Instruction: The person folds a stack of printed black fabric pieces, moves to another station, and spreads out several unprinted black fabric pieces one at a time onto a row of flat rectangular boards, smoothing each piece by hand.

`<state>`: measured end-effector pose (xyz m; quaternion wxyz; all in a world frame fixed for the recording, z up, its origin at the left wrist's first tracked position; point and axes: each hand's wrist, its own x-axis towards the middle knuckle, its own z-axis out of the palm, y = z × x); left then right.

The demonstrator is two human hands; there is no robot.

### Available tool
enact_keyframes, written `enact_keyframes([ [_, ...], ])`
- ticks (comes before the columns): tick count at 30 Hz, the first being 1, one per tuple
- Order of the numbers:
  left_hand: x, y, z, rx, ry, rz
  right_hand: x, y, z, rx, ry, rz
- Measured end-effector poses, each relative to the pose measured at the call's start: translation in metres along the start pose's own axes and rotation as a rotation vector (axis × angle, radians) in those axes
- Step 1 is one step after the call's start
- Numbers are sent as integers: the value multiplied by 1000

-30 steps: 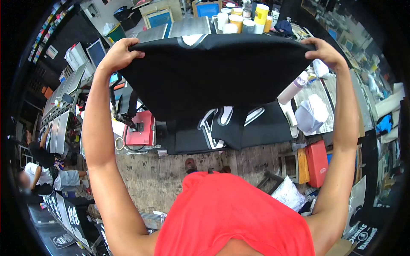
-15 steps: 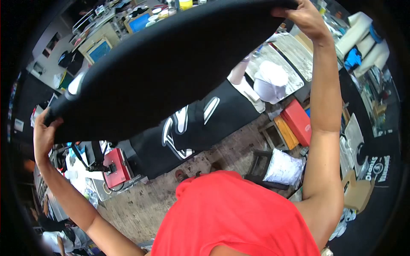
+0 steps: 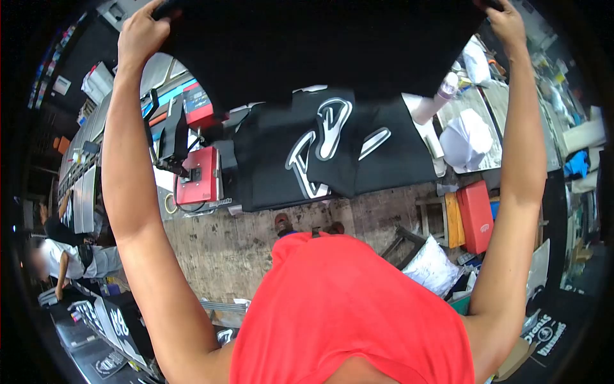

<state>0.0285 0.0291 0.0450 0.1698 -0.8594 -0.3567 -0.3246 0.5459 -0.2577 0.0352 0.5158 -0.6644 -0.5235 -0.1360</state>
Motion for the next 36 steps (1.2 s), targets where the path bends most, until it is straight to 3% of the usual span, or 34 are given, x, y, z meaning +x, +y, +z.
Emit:
enact_keyframes([
  [1, -4, 2, 0, 6, -4, -7, 5, 1, 2, 78, 11, -83],
  [3, -15, 8, 2, -69, 200, -23, 0, -2, 6, 86, 46, -25],
  [5, -30, 13, 5, 3, 191, -69, -20, -8, 15, 95, 51, -52],
  [6, -42, 12, 14, -3, 189, -46, -7, 69, 9, 64, -60, -141],
  [7, -53, 12, 24, -10, 185, -24, -16, 76, 12, -198, -68, -46],
  [9, -75, 24, 38, -112, 86, -13, -43, 80, 39, -107, -116, -3],
  [12, -126, 40, 66, -93, -132, -25, -88, 77, 67, -238, -97, -49],
  [14, -193, 67, 76, -147, -214, -3, -131, 91, 74, -289, -221, -28],
  [15, -230, 72, 83, -201, -297, 11, -168, 102, 79, -355, -167, -71],
  [16, -274, 73, 104, -202, -304, 31, -208, 107, 77, -229, -271, 45],
  [17, -318, 81, 115, -189, -421, -40, -242, 104, 76, -319, -264, 13],
  [18, -341, 94, 109, -239, -479, -58, -283, 114, 78, -203, -248, 247],
  [19, -358, 108, 105, -292, -541, -76, -314, 124, 73, -218, -268, 288],
  [21, -381, 129, 104, -330, -618, -256, -355, 124, 72, -109, -119, 405],
  [25, -402, 132, 128, -310, -673, -270, -370, 128, 73, 125, -111, 432],
  [27, -392, 124, 128, -230, -750, -205, -356, 135, 82, 267, -6, 524],
  [28, -378, 122, 118, -156, -969, -169, -341, 131, 90, 338, 30, 487],
  [29, -362, 120, 109, -79, -1185, -131, -327, 126, 97, 601, 81, 554],
  [30, -334, 116, 103, -191, -1346, -114, -309, 129, 107, 675, 79, 462],
  [31, -321, 113, 110, -547, -1134, -131, -282, 103, 119, 807, 69, 412],
  [32, -309, 112, 115, -884, -897, -143, -254, 82, 135, 718, 13, 253],
  [33, -275, 138, 95, -979, -732, -224, -226, 59, 153, 663, -68, 85],
  [35, -244, 172, 103, -1384, -556, -424, -184, -11, 198, 705, -198, -72],
  [36, -226, 188, 103, -1486, -473, -451, -169, -45, 219, 679, -249, -259],
])
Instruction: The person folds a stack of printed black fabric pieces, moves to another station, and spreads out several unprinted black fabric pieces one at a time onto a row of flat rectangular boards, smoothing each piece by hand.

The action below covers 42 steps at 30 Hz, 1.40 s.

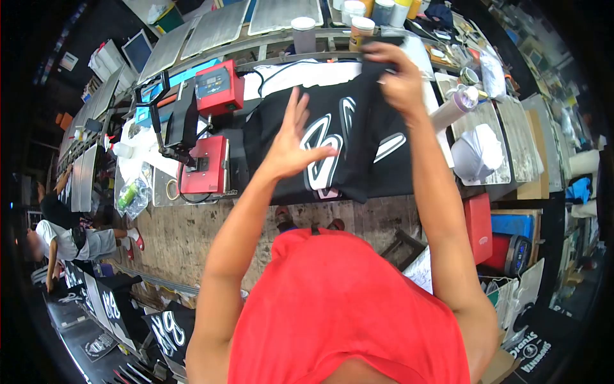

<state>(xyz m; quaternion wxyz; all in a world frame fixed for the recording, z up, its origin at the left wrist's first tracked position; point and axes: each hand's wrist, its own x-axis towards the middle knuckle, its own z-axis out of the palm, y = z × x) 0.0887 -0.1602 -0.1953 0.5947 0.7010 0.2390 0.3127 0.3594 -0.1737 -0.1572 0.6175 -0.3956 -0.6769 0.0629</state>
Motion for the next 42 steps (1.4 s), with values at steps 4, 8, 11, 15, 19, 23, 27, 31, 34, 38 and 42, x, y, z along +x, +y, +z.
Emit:
enact_keyframes([
  [4, 56, 22, -12, -217, 272, 223, 36, -75, 83, 339, -300, 128],
  [8, 58, 33, -68, -458, 515, 202, -31, -82, 43, -50, -401, 447],
  [11, 57, 29, -108, -559, 506, 229, -184, -37, 38, -395, -625, 596],
  [15, 59, 25, -120, -635, 468, 234, -240, -50, 49, -687, -654, 683],
  [19, 60, 29, -120, -615, 443, 250, -218, -31, 19, -556, -492, 678],
  [23, 61, 22, -128, -621, 446, 226, -159, -43, -46, -672, -181, 448],
  [27, 59, 17, -130, -623, 453, 222, -209, -55, -102, -829, -84, 475],
  [31, 59, 14, -128, -621, 461, 213, -341, -1, -136, -1013, 48, 875],
  [34, 60, 16, -125, -635, 454, 180, -346, 3, -136, -510, 460, 1390],
  [38, 64, 13, -126, -628, 458, 175, -296, -21, -105, -8, 808, 1575],
  [42, 66, 14, -128, -620, 439, 186, -288, -15, -93, 300, 800, 1385],
])
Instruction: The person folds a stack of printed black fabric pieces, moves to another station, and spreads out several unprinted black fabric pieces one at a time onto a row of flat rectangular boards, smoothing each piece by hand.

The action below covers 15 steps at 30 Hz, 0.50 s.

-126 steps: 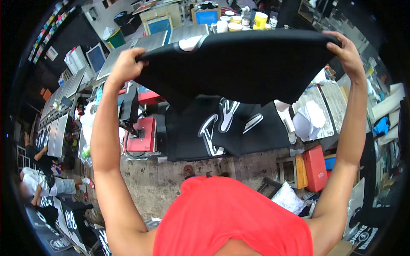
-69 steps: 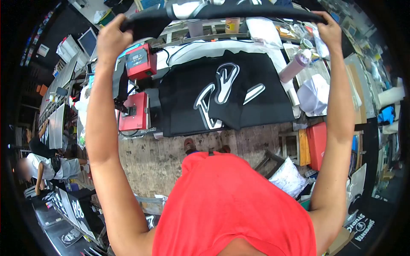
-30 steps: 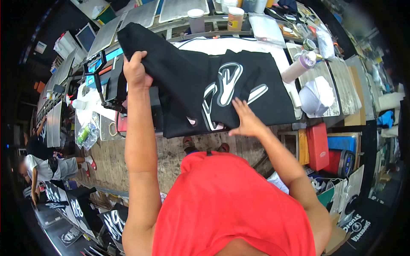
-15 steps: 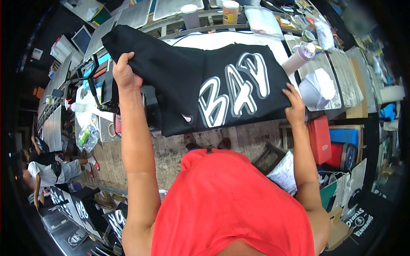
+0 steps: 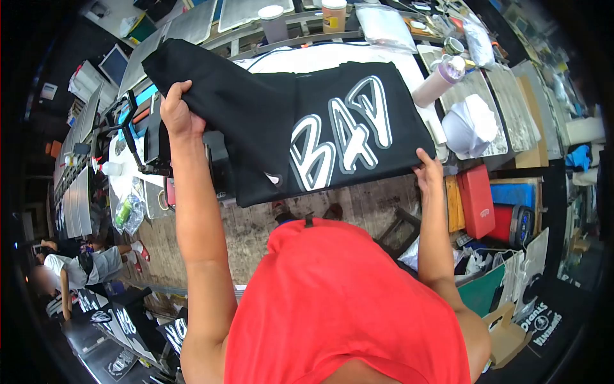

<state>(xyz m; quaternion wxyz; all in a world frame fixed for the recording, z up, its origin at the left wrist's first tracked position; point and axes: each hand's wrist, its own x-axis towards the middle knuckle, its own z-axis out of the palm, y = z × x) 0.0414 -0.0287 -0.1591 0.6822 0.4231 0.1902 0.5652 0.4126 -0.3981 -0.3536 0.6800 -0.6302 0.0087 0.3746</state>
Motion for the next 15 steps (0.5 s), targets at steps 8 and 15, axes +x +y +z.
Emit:
enact_keyframes([
  [8, -13, 0, 18, -99, 3, -153, -17, -38, 138, 281, -259, -246],
  [15, -43, -38, 64, 215, -201, -46, -131, -71, 332, -427, -596, -949],
])
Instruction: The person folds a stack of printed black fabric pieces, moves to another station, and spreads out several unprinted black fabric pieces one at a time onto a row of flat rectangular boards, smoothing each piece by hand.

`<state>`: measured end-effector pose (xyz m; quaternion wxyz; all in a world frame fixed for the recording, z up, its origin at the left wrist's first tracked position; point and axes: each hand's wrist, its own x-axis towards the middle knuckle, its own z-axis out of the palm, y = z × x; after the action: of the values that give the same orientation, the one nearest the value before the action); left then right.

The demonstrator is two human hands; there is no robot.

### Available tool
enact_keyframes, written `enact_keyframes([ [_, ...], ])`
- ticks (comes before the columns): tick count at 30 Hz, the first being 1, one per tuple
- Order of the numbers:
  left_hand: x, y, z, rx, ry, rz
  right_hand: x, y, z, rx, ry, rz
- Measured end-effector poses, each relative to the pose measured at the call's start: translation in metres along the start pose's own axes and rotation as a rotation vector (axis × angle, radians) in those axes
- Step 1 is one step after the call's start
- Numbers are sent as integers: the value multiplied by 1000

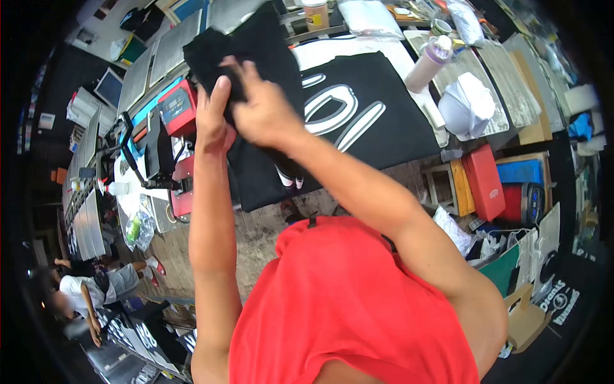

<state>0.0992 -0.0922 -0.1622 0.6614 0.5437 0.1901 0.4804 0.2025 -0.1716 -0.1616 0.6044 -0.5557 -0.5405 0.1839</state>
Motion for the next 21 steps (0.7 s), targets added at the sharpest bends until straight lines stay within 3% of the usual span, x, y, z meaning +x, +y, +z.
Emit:
enact_keyframes([
  [2, -9, 5, -6, -108, -100, -14, 5, 6, 21, -130, -70, -187],
  [4, -12, 9, -16, -34, -77, -84, 2, 2, 19, 6, -235, -139],
  [6, -11, -7, -35, -186, 58, -120, -8, 8, 12, -110, -241, -224],
  [8, -11, -13, -57, -167, 147, -157, -18, 17, 0, 843, -330, 13],
  [9, -9, -5, -48, -139, 152, -133, -32, 17, -16, 929, -287, 75],
  [11, -4, 4, -43, -187, 157, -141, -71, 43, -42, 679, -39, 96],
  [12, 1, 5, -52, -203, 184, -126, -93, 62, -72, 197, 88, 133],
  [14, 0, 16, -50, -244, 209, -129, -141, 105, -129, -273, 524, 504],
  [15, -2, 21, -50, -284, 235, -134, -176, 143, -161, -630, 696, 414],
  [16, -2, 24, -52, -277, 233, -138, -213, 185, -193, -858, 763, 513],
  [18, -1, 28, -56, -335, 235, -129, -253, 232, -238, -783, 922, 898],
  [19, 0, 28, -53, -264, 253, -92, -273, 264, -258, -471, 1007, 981],
  [20, 1, 29, -54, -259, 249, -95, -262, 242, -265, 82, 1109, 1102],
  [21, 2, 29, -55, -269, 249, -98, -257, 237, -270, 218, 1146, 1088],
])
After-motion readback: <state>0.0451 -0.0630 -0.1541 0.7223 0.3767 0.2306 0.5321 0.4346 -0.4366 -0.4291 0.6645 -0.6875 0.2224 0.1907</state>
